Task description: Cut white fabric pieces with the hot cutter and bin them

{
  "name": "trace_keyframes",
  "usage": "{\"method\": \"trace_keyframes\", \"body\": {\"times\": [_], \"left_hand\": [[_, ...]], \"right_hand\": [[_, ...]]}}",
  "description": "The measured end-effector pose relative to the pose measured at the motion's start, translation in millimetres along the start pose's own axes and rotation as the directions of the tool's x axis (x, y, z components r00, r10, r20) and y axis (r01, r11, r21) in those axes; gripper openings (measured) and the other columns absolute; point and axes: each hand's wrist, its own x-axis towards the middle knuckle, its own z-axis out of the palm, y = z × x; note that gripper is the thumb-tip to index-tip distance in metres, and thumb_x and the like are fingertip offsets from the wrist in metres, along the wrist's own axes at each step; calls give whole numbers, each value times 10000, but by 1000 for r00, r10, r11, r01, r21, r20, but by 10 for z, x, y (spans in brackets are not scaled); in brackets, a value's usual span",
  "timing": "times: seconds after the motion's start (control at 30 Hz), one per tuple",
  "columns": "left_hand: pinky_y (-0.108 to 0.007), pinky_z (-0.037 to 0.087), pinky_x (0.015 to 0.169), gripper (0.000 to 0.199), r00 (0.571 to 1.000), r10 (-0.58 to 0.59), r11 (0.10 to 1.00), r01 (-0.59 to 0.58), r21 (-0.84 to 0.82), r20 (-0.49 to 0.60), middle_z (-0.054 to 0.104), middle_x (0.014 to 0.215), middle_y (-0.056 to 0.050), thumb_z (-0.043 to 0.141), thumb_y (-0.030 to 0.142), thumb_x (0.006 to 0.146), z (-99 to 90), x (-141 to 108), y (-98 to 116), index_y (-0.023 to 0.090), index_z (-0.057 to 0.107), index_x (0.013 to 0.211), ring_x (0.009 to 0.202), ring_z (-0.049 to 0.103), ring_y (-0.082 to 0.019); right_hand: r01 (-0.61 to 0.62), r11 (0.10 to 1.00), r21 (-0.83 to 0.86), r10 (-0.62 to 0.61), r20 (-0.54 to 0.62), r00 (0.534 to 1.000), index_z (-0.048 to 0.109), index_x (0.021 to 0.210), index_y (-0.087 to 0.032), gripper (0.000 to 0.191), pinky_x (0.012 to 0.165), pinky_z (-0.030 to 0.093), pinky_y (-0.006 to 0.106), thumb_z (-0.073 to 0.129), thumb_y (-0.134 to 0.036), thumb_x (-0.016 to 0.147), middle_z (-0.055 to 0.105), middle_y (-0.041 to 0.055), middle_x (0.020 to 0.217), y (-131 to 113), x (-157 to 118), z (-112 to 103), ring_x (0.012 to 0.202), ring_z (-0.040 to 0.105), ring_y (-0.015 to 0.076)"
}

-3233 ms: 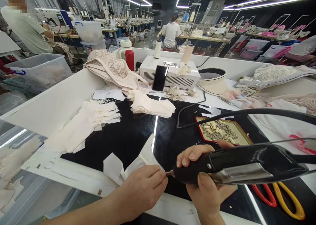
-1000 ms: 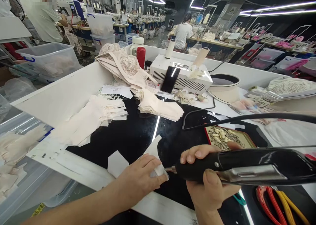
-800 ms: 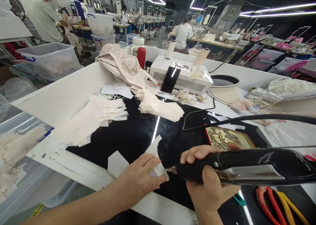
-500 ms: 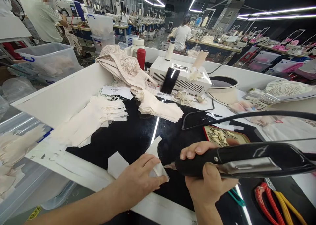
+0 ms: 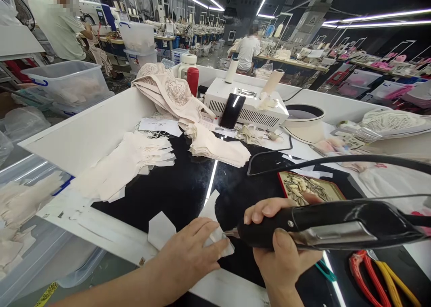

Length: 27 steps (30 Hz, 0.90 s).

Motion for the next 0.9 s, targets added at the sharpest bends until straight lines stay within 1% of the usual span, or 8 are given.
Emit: {"method": "trace_keyframes", "body": {"times": [0.07,0.13,0.27,0.4,0.5,0.63,0.73,0.9], "left_hand": [[-412,563,1080,440,1000,19,1000,-19,9,-14,668,1253,-143,742,353,993,-27,14,-55,134,599,1346,1255,625,-265],[-398,562,1080,347,1000,28,1000,-29,-5,-11,677,1248,-128,713,313,1012,-59,30,-120,141,619,1299,1237,640,-245],[-407,573,1065,395,998,52,998,-52,-28,20,669,1250,-127,794,301,953,-126,47,-226,149,625,1276,1218,649,-252],[-428,595,1026,374,996,70,996,-67,-51,52,654,1248,-138,798,252,938,-174,49,-310,160,629,1258,1190,653,-271],[-448,612,996,399,995,69,994,-62,-91,74,640,1255,-135,808,208,913,-186,40,-355,176,629,1269,1161,656,-288],[-463,615,994,444,994,48,989,-34,-145,96,625,1280,-135,819,153,888,-187,25,-369,189,625,1286,1158,652,-294],[-465,616,990,418,994,36,987,-20,-159,101,621,1287,-135,795,142,904,-192,23,-362,192,628,1284,1152,652,-290],[-417,619,973,327,996,20,987,-6,-162,85,623,1290,-126,715,181,977,-207,30,-363,216,635,1292,1154,655,-263]], "right_hand": [[10,1000,-6,-10,3,1000,563,1303,-309,498,538,549,306,794,-263,864,628,-38,831,1,-9,-9,648,601,148],[16,1000,1,-16,11,1000,559,1320,-308,503,540,551,311,785,-252,873,636,-33,838,9,-13,-18,650,607,151],[21,999,29,-22,34,999,549,1345,-303,511,551,557,311,765,-221,889,650,-27,861,29,-21,-39,665,622,151],[11,1000,14,-12,37,999,535,1348,-308,506,560,570,322,756,-232,899,639,-30,860,47,-45,-56,663,629,154],[10,1000,15,-11,32,999,531,1337,-312,494,557,571,322,759,-242,904,638,-28,864,59,-56,-58,665,633,155],[-3,999,45,2,37,999,534,1354,-318,500,566,566,313,761,-245,914,646,-22,878,78,-40,-45,679,631,149],[-11,997,71,9,27,1000,539,1350,-320,498,584,574,315,763,-228,914,653,-22,890,104,-8,-20,688,632,144],[9,996,84,-11,26,1000,534,1346,-313,508,575,582,311,769,-224,904,663,-26,890,149,26,38,676,644,142]]}}
